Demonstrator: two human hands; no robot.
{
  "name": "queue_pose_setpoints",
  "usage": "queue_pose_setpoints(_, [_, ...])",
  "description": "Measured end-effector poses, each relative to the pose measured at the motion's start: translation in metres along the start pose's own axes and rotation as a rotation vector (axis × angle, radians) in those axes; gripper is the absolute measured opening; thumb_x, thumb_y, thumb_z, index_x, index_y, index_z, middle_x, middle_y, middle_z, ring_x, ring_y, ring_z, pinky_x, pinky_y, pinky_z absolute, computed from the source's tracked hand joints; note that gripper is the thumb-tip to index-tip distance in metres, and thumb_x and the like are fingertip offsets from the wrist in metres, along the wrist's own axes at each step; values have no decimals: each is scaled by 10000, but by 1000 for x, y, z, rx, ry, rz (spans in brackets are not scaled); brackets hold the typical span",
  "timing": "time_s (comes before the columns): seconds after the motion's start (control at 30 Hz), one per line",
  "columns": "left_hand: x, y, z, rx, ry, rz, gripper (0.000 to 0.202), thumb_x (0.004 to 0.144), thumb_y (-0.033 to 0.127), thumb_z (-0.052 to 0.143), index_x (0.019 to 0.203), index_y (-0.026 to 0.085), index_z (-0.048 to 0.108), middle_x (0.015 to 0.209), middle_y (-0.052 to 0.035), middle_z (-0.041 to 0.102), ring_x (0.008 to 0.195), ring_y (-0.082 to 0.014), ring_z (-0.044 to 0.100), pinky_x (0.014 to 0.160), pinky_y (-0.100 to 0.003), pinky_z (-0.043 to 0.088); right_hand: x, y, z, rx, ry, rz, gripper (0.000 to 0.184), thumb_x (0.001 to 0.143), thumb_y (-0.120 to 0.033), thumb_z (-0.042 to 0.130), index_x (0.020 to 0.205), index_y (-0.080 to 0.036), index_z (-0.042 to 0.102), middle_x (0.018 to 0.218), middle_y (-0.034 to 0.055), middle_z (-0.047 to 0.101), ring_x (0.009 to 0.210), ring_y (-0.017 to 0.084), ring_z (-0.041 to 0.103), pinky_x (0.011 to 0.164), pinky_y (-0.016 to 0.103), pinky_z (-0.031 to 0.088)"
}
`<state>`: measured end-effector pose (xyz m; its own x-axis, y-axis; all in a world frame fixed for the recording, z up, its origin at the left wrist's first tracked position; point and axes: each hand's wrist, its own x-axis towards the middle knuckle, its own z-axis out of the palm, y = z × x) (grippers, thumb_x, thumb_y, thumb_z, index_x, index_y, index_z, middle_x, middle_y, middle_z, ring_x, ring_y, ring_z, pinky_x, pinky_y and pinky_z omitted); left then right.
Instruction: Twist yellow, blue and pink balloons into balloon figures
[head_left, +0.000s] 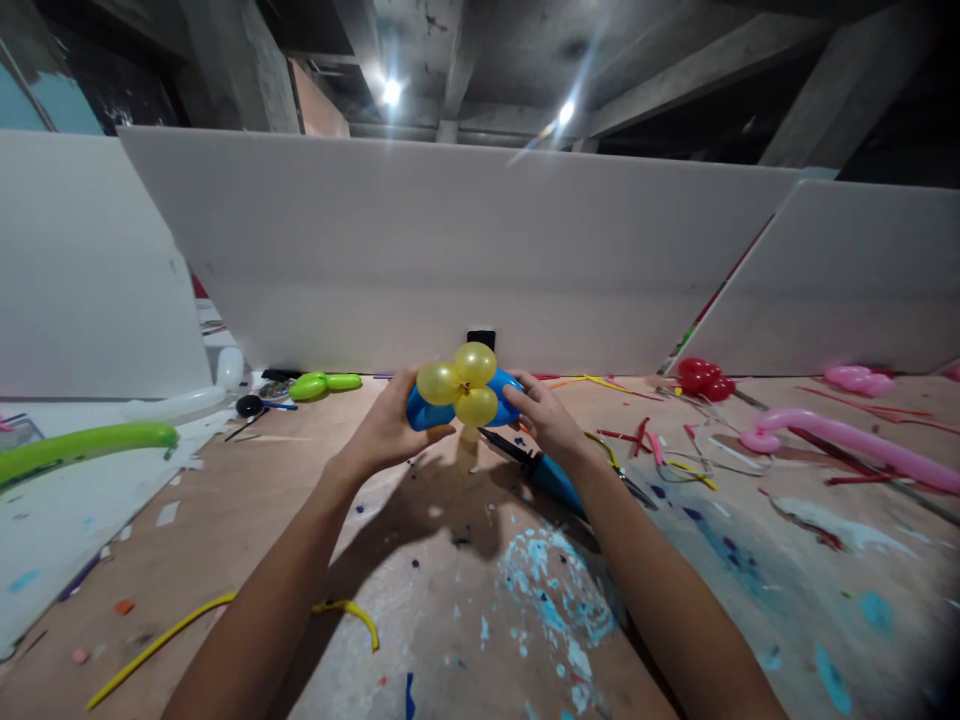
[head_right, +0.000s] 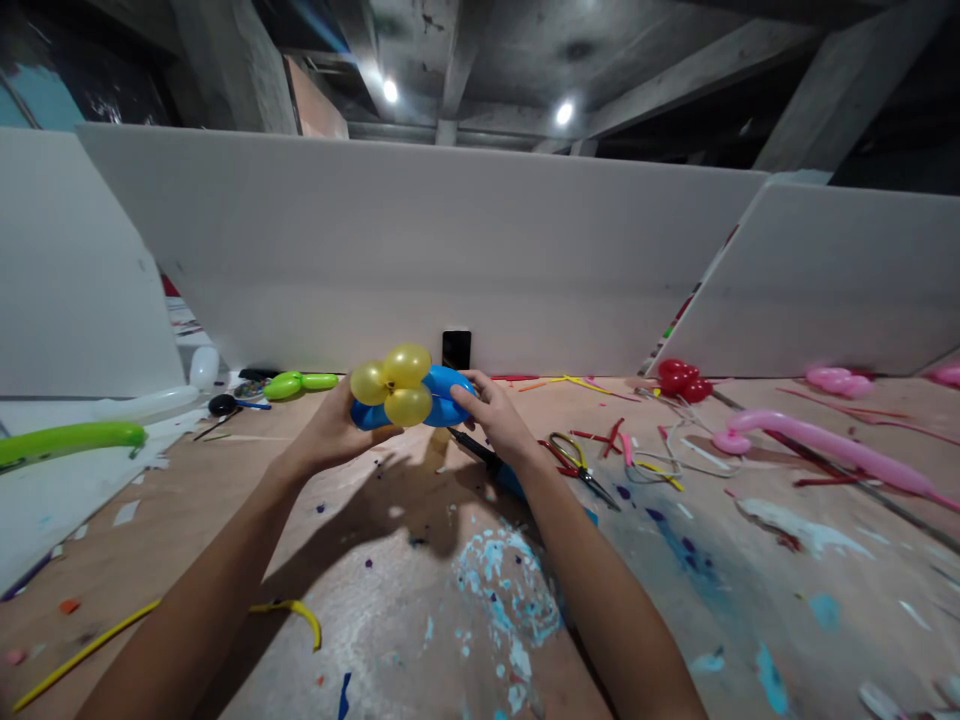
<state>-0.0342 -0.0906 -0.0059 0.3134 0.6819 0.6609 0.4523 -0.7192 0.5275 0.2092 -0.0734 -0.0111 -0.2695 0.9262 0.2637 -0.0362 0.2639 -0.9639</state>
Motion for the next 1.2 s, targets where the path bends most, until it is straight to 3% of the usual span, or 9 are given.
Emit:
queue_pose_setpoints(0.47, [-1, -1, 0, -53, -33, -11, 681, 721, 337, 743, 1306, 182, 429, 1258, -149, 548, 1133, -278, 558, 933, -451, 485, -1, -1, 0, -3, -31, -13, 402, 799, -499, 650, 1078, -224, 561, 824, -1, 517, 634, 103, 461, 499, 215, 341])
queue_pose_setpoints(0.7, [-2, 0, 0, -33, 23, 33, 807, 670, 368, 785, 1345, 213, 371, 1301, -141, 515, 1150, -283, 548, 968, -466, 463, -1, -1, 2, 3, -27, -25, 402, 797, -494, 655, 1082, -226, 562, 876, 13, 574, 656, 112, 509, 527, 230, 377])
queue_pose_setpoints(0.9, [0, 5, -1, -90, -75, -22, 659, 725, 369, 739, 1275, 179, 431, 1175, -130, 603, 1046, -266, 608, 856, -421, 523, -4, -8, 7, -61, 30, -72, 431, 778, -514, 662, 1070, -213, 563, 920, 34, 611, 720, 144, 560, 568, 253, 426])
queue_pose_setpoints(1.2, [0, 4, -2, -64, -42, 33, 599, 715, 337, 732, 1235, 199, 469, 1128, -108, 620, 1037, -262, 605, 850, -422, 524, -6, -11, 10, -30, 31, -64, 467, 749, -530, 676, 1067, -207, 560, 863, 31, 606, 655, 152, 581, 508, 270, 483])
